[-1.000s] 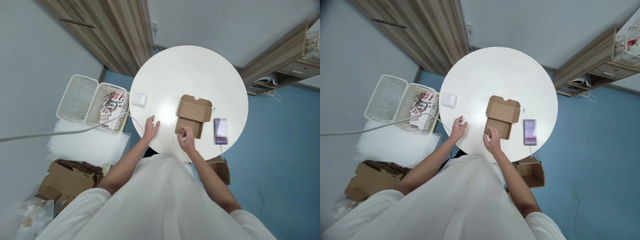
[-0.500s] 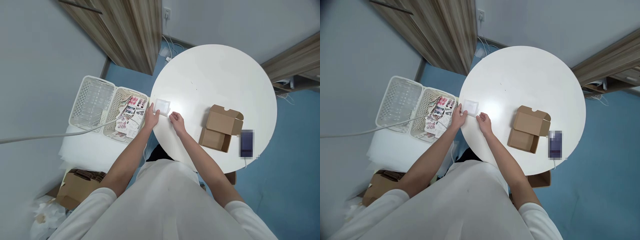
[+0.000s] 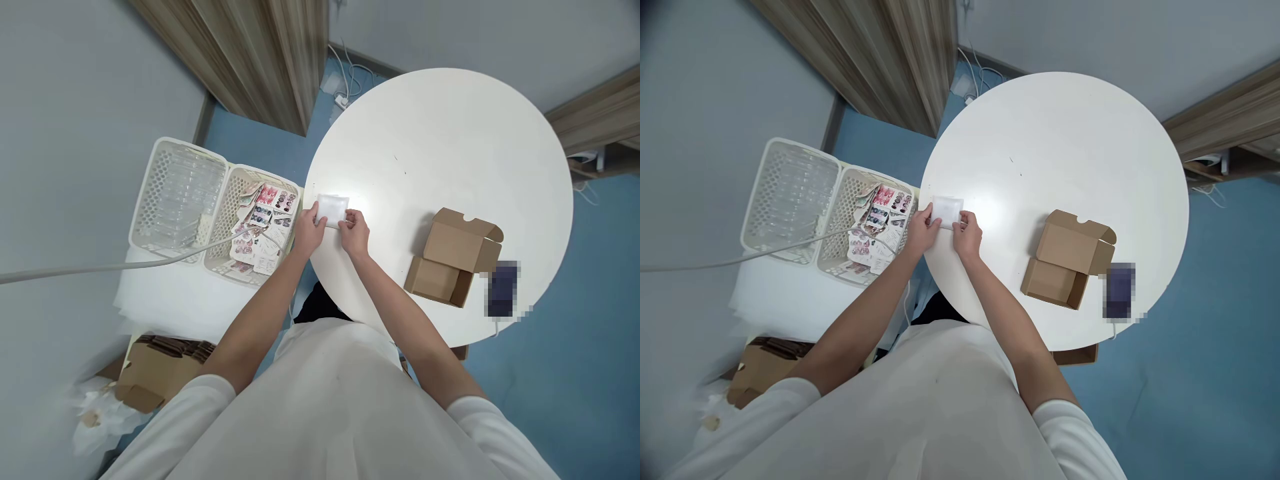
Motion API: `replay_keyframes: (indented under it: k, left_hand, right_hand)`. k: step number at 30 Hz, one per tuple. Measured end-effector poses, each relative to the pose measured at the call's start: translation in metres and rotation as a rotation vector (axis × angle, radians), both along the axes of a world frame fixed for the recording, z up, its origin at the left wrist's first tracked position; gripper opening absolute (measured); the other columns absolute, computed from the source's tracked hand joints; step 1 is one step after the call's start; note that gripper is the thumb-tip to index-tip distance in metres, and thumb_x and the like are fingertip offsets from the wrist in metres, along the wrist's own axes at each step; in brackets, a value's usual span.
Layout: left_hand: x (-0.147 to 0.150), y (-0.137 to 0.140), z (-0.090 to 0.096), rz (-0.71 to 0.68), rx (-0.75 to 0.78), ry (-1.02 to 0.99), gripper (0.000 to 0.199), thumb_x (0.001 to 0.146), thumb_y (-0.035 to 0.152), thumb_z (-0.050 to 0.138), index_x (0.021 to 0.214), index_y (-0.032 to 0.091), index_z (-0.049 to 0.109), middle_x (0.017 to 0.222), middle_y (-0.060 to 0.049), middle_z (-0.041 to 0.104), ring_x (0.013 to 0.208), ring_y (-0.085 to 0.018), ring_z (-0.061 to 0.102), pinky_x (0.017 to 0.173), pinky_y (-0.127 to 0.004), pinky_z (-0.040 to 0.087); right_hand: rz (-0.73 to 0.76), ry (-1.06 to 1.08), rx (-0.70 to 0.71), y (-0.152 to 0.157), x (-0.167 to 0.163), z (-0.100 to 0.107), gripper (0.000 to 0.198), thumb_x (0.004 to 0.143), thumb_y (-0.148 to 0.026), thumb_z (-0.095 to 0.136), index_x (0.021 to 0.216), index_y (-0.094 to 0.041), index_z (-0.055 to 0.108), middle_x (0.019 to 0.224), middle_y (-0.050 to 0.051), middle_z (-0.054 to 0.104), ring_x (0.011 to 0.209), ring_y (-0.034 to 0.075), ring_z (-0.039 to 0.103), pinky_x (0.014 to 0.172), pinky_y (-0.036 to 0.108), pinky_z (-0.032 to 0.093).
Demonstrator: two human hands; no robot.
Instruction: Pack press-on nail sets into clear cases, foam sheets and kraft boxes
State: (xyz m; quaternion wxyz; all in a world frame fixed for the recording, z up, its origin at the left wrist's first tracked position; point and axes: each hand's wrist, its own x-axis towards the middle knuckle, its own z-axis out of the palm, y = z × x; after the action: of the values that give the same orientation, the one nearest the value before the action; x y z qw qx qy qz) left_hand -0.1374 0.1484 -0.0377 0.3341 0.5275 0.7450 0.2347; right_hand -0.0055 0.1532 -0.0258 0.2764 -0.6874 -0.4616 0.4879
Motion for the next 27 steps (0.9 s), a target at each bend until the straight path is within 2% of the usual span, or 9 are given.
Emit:
replay_keyframes:
  k: [4, 7, 13, 16, 20, 24, 27]
  left_hand:
    - [0.007, -0.007, -0.004, 0.065, 0.017, -0.049, 0.052, 0.077, 0.027, 0.054, 0.127, 0.014, 0.049, 0.089, -0.006, 0.054, 0.078, -0.017, 0.054, 0.081, -0.033, 0.045]
    - [0.022, -0.019, 0.0, 0.101, 0.055, -0.11, 0.052, 0.078, 0.027, 0.054, 0.128, 0.016, 0.046, 0.095, -0.007, 0.054, 0.077, -0.015, 0.054, 0.078, -0.03, 0.046]
    - [0.081, -0.053, 0.033, 0.142, 0.158, -0.192, 0.057, 0.079, 0.029, 0.053, 0.132, 0.022, 0.033, 0.104, -0.007, 0.053, 0.083, -0.013, 0.054, 0.073, -0.027, 0.049]
    - [0.12, -0.071, 0.051, 0.047, 0.173, -0.187, 0.052, 0.08, 0.032, 0.052, 0.128, 0.022, 0.034, 0.106, -0.007, 0.053, 0.086, -0.014, 0.054, 0.075, -0.029, 0.05]
    - [0.172, -0.092, 0.064, -0.166, 0.173, -0.184, 0.051, 0.08, 0.035, 0.053, 0.126, 0.02, 0.036, 0.114, -0.01, 0.051, 0.096, -0.018, 0.053, 0.081, -0.033, 0.049]
    - [0.214, -0.106, 0.064, -0.381, 0.12, -0.122, 0.051, 0.076, 0.035, 0.058, 0.122, 0.017, 0.041, 0.118, -0.012, 0.051, 0.107, -0.023, 0.051, 0.089, -0.038, 0.045]
    - [0.234, -0.111, 0.059, -0.459, 0.058, -0.04, 0.054, 0.075, 0.036, 0.059, 0.122, 0.016, 0.041, 0.12, -0.014, 0.05, 0.111, -0.026, 0.049, 0.091, -0.041, 0.043]
  right_hand:
    - [-0.005, 0.05, 0.007, 0.0, 0.01, -0.001, 0.029, 0.074, -0.022, 0.052, 0.103, -0.02, 0.051, 0.107, 0.006, 0.057, 0.077, 0.013, 0.059, 0.082, 0.034, 0.048]
    - [0.008, 0.064, 0.045, -0.006, 0.025, 0.004, 0.03, 0.074, -0.024, 0.052, 0.104, -0.021, 0.052, 0.109, 0.007, 0.055, 0.079, 0.014, 0.058, 0.08, 0.034, 0.049]
    - [0.098, 0.034, 0.21, -0.038, 0.085, 0.03, 0.029, 0.079, -0.028, 0.05, 0.107, -0.022, 0.05, 0.108, 0.006, 0.053, 0.082, 0.014, 0.057, 0.075, 0.031, 0.05]
    - [0.103, -0.017, 0.282, -0.059, 0.128, 0.041, 0.026, 0.081, -0.028, 0.048, 0.106, -0.022, 0.051, 0.106, 0.007, 0.052, 0.083, 0.015, 0.057, 0.076, 0.031, 0.05]
    - [0.095, -0.137, 0.311, -0.087, 0.189, 0.048, 0.023, 0.082, -0.026, 0.046, 0.103, -0.021, 0.054, 0.103, 0.008, 0.053, 0.084, 0.017, 0.056, 0.078, 0.033, 0.049]
    - [0.119, -0.251, 0.292, -0.111, 0.238, 0.047, 0.022, 0.082, -0.022, 0.044, 0.099, -0.02, 0.057, 0.102, 0.008, 0.053, 0.085, 0.018, 0.055, 0.077, 0.034, 0.049]
    - [0.172, -0.306, 0.258, -0.123, 0.257, 0.041, 0.026, 0.081, -0.017, 0.041, 0.101, -0.02, 0.058, 0.102, 0.008, 0.052, 0.088, 0.019, 0.055, 0.077, 0.035, 0.048]
